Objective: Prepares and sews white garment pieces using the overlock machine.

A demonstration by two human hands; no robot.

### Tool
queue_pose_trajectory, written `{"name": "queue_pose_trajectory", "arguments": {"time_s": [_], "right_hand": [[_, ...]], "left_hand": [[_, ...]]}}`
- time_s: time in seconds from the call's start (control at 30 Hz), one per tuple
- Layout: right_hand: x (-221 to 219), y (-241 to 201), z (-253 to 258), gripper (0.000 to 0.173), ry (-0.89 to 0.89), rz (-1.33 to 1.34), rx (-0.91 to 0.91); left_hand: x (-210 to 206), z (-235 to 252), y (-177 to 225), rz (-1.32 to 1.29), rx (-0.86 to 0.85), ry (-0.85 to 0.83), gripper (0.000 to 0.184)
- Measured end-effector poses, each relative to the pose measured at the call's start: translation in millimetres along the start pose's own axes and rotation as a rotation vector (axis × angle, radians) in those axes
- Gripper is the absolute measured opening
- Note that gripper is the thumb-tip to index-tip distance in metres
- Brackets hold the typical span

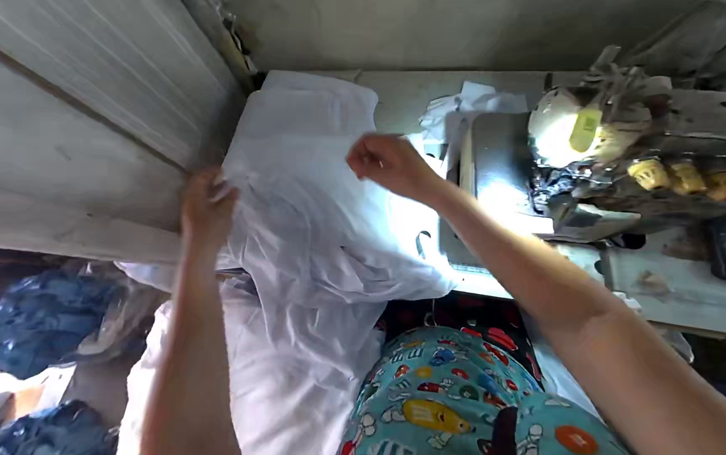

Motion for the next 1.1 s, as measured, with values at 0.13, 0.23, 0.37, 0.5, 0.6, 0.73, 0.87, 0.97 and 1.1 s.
{"name": "queue_pose_trajectory", "arguments": {"time_s": [0.13, 0.23, 0.37, 0.5, 0.6, 0.73, 0.87, 0.97, 1.1], "right_hand": [[-63, 42, -66, 0.015, -0.099, 0.005, -0.137], [-96, 33, -78, 0.015, -0.131, -0.027, -0.06], [-137, 6, -67, 0.028, -0.189, -0.202, 0.103], [-172, 14, -58, 0.038, -0.319, -0.404, 0.019], [-166, 17, -56, 0.018, -0.281, -0.391, -0.029], [-141, 27, -55, 0.015, -0.306, -0.149, -0.124], [-126, 28, -57, 0.015, -0.264, -0.045, -0.123], [-136, 23, -58, 0.02, -0.227, -0.169, -0.067], [-162, 19, -57, 0.035, -0.267, -0.443, -0.015]], "left_hand": [[-42, -85, -22, 0.101, -0.029, -0.043, 0.026], [-61, -136, -42, -0.013, 0.0, 0.09, 0.023], [-90, -165, -70, 0.061, 0.141, 0.052, 0.046], [-90, -170, -80, 0.139, 0.186, -0.004, 0.031], [-66, -173, -72, 0.059, 0.175, -0.001, 0.027], [-38, -172, -41, 0.012, 0.102, 0.05, 0.026], [-31, -164, -10, -0.187, -0.006, 0.094, 0.029], [-42, -160, 3, -0.376, -0.079, 0.016, 0.019], [-61, -165, 2, -0.487, -0.133, -0.157, 0.022]]}}
Point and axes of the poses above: each hand's wrist, its own z-axis towards the middle knuckle, its own x-axis out of the back of the hand, y = z × x, the point moved 8 cm from there along z, towards the middle knuckle, and after that the axes turned 5 degrees about -z, right-handed, at the moved point
